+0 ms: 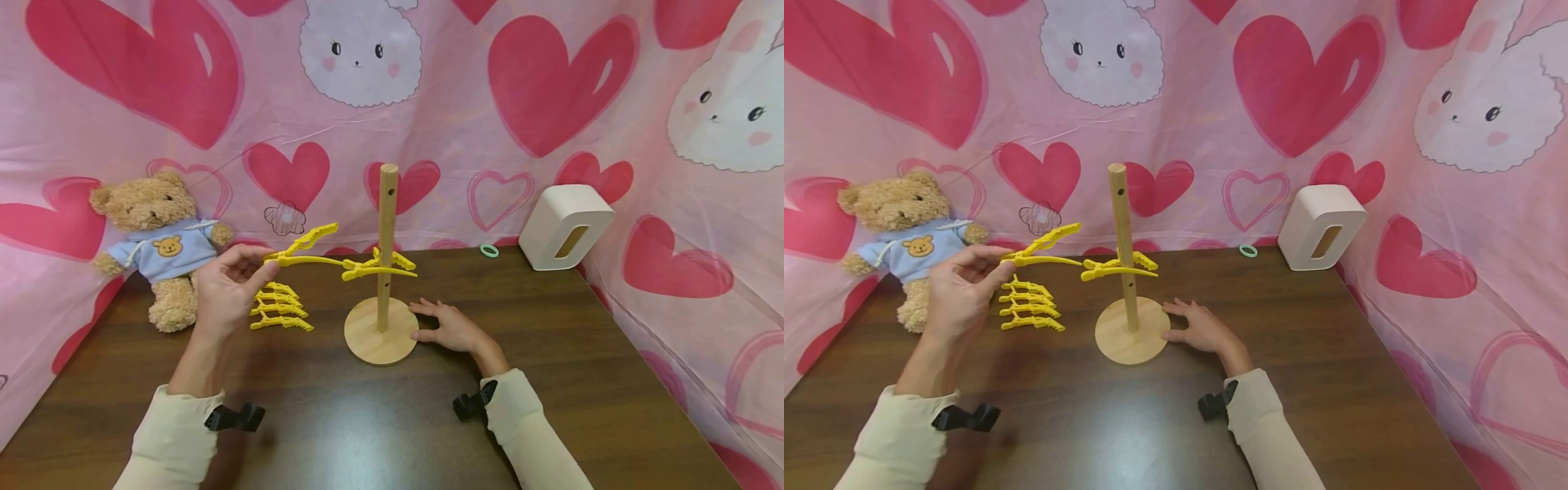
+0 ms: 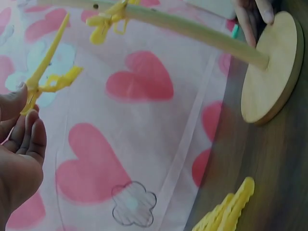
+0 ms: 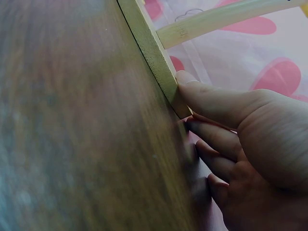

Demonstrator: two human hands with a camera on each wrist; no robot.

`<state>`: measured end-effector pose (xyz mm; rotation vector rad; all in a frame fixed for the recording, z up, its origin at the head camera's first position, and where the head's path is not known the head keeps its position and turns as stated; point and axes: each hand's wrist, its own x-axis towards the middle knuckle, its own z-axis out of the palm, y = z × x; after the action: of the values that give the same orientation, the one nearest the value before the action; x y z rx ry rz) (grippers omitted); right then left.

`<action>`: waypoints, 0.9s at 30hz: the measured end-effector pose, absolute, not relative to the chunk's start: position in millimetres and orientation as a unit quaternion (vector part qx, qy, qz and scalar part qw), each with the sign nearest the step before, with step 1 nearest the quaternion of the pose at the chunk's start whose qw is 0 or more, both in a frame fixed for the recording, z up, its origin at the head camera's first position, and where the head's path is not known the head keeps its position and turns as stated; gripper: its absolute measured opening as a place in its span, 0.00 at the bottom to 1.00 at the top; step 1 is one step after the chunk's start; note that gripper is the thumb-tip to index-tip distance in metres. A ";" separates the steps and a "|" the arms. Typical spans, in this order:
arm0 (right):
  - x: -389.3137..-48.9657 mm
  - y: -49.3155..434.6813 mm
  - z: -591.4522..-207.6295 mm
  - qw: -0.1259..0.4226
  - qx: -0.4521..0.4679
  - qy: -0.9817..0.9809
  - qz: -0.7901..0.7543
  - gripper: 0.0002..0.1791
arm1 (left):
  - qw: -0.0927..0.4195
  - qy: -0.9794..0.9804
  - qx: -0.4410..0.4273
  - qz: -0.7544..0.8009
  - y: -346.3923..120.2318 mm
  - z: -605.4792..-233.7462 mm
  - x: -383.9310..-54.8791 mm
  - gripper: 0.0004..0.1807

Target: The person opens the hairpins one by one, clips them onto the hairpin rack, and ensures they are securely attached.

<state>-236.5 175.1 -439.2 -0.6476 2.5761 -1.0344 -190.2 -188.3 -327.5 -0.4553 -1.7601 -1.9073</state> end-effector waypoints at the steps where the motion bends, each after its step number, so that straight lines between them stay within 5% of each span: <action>1: -236.6 174.8 -439.3 0.146 -0.225 0.894 -0.359 0.36 | 0.246 -0.645 -0.167 -0.704 -185.8 -326.4 -189.4 0.10; 27: -236.2 174.9 -437.8 0.143 -0.230 0.895 -0.354 0.36 | 0.259 -0.710 -0.192 -0.626 -130.2 -324.1 -192.4 0.10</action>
<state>-236.2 174.9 -437.8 -0.6645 2.5819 -1.0203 -192.4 -130.2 -324.1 -0.5191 -1.9235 -1.6971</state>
